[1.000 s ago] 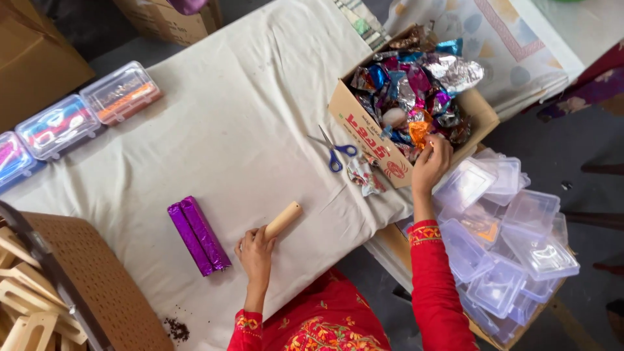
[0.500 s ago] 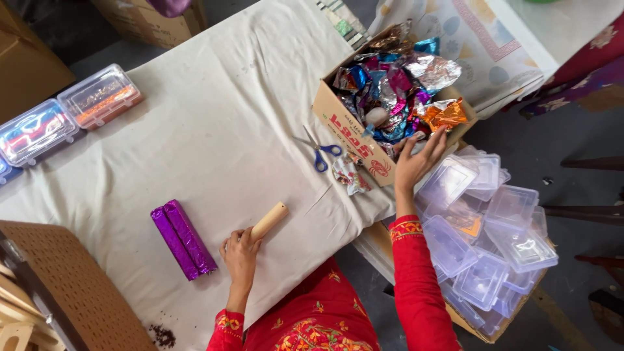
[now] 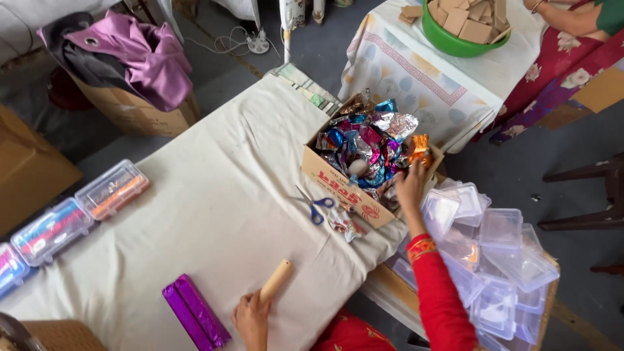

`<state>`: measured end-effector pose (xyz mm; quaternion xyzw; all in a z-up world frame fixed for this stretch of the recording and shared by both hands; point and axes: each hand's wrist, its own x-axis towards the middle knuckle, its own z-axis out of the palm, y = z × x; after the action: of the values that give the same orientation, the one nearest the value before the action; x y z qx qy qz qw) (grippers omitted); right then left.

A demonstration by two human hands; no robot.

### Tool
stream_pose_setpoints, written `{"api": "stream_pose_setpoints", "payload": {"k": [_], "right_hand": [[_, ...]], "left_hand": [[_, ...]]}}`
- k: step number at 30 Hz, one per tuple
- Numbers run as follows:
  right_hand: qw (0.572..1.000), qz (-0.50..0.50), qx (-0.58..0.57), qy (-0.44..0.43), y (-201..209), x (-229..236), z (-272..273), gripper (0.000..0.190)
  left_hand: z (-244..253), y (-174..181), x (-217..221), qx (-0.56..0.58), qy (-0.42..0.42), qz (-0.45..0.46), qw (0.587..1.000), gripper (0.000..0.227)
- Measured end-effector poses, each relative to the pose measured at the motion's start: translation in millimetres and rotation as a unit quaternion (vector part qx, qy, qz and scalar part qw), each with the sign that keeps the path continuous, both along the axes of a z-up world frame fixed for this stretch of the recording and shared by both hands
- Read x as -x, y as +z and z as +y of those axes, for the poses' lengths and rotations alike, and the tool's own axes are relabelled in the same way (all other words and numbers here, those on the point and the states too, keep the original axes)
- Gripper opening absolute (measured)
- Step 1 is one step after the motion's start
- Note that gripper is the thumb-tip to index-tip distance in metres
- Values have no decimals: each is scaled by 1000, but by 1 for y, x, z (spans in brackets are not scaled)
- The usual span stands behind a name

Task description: Packaging decorative cylindrical ornaments or bangles into plastic storage boxes.

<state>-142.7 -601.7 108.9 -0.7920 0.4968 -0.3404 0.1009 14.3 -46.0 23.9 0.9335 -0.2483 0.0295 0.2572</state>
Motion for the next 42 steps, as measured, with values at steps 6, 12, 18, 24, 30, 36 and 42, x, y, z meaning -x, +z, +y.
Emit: {"api": "stream_pose_setpoints", "payload": {"k": [6, 12, 18, 24, 30, 36, 42], "right_hand": [[973, 225, 55, -7, 25, 2, -53, 50], [914, 400, -39, 62, -34, 17, -96, 37], [882, 412, -218, 71, -107, 6, -143, 35], [889, 376, -225, 130, -45, 20, -155, 42], [935, 302, -172, 65, 128, -5, -81, 28], [977, 56, 0, 206, 137, -69, -19, 30], [967, 113, 75, 214, 78, -106, -25, 35]], "left_hand": [[8, -20, -4, -12, 16, 27, 999, 51], [18, -34, -2, -31, 12, 23, 999, 53], [23, -49, -2, -43, 4, 53, 998, 56], [21, -58, -4, -68, 31, 70, 995, 60], [21, -43, 0, -85, 37, 88, 992, 58], [12, -16, 8, -73, 42, 76, 993, 56], [5, 10, 6, -44, 48, 24, 998, 52]]}}
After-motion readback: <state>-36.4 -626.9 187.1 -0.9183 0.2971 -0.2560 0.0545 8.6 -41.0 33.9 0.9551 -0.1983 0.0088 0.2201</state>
